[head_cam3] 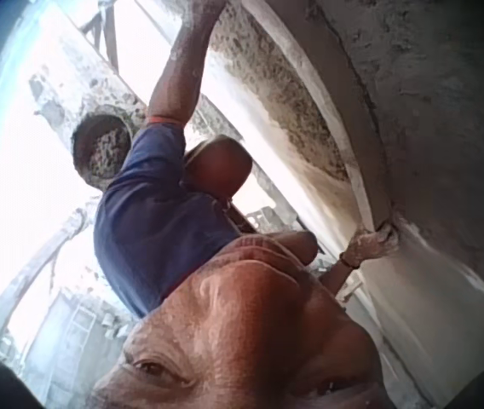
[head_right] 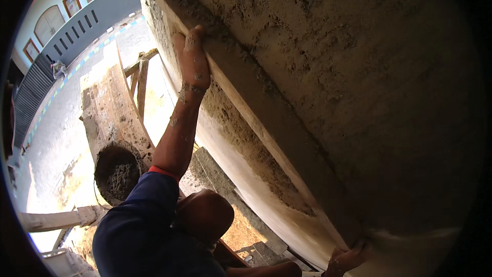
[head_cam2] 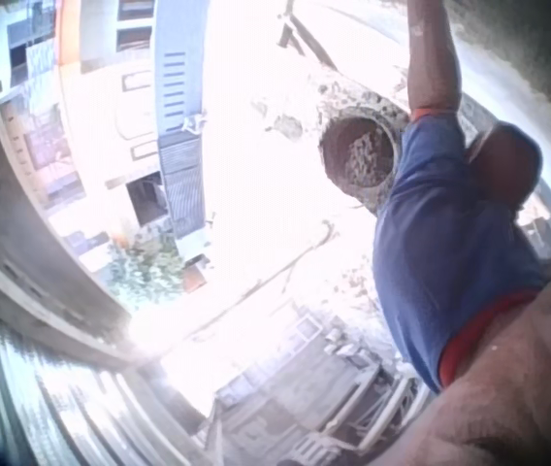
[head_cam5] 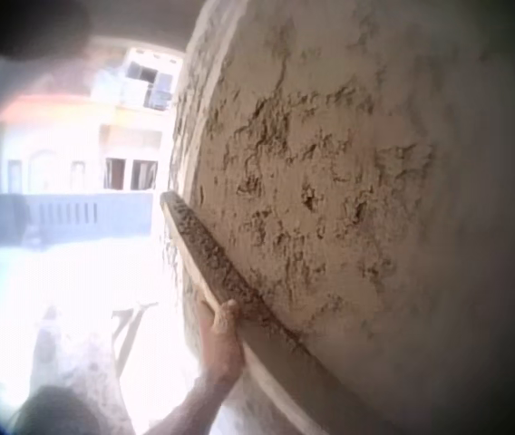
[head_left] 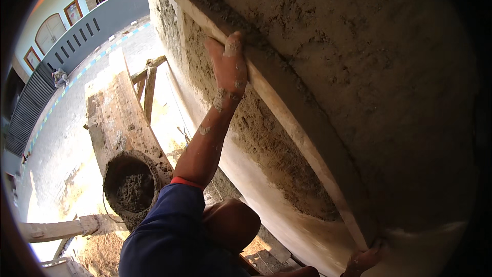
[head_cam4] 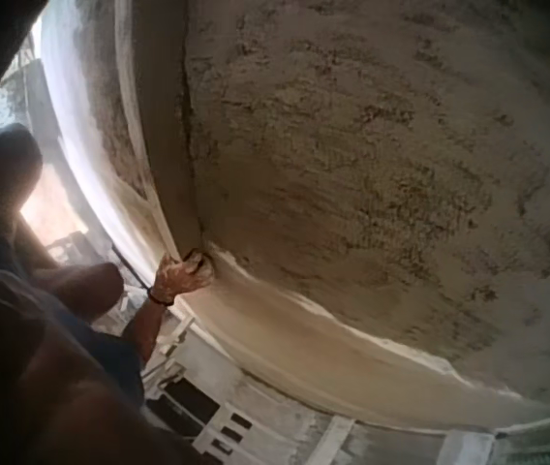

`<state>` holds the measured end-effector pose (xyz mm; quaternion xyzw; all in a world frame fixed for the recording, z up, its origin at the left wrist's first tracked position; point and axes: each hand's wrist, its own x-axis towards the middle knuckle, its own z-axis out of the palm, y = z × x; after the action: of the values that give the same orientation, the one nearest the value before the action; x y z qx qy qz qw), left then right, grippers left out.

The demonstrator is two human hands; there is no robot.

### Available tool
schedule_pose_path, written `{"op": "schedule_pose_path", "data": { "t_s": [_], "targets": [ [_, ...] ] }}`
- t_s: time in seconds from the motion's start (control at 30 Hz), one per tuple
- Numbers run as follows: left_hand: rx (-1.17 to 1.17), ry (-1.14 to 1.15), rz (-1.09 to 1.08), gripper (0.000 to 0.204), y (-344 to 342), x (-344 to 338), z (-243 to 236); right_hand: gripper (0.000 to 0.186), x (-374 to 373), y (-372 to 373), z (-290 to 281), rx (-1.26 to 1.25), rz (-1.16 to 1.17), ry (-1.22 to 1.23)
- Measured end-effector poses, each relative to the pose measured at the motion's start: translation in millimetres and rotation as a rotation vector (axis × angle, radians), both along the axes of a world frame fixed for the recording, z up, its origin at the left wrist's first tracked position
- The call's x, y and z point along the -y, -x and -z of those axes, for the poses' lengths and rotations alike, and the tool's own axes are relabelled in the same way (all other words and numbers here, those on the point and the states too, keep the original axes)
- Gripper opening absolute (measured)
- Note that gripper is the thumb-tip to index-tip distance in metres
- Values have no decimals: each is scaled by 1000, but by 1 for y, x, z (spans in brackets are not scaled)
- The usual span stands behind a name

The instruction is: The person uses a wooden straightedge to level and smooth wet plaster on a vertical wall. The person repeatedly scrapes the straightedge across the wall surface, removes excess plaster from the tool into a bucket, and reapplies it to fill gaps.

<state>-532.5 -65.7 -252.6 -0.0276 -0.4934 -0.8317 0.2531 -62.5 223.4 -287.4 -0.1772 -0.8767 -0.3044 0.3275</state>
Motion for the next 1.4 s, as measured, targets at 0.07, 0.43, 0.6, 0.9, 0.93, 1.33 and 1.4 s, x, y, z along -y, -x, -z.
{"op": "schedule_pose_path", "data": {
  "t_s": [0.07, 0.43, 0.6, 0.9, 0.93, 1.33, 1.4],
  "targets": [
    [86, 40, -82, 24, 3, 0, 83, 45, 1, -5, 31, 56, -27, 57],
    [427, 71, 205, 70, -42, -6, 305, 71, 8, -16, 195, 184, 54, 298],
    [410, -77, 369, 63, -48, -5, 314, 76, 19, -12, 232, 151, 75, 377],
    [720, -239, 349, 39, -70, -1, 385, 76, 21, -19, 244, 215, 163, 534],
    [709, -324, 330, 37, -80, -3, 395, 75, 23, -27, 241, 206, 77, 571],
    [952, -327, 526, 44, -120, -43, 432, 48, -52, -199, 358, -465, 231, 1714],
    [936, -281, 467, 44, -112, -22, 454, 33, -38, -128, 357, -1159, 192, 2262]
  ]
}}
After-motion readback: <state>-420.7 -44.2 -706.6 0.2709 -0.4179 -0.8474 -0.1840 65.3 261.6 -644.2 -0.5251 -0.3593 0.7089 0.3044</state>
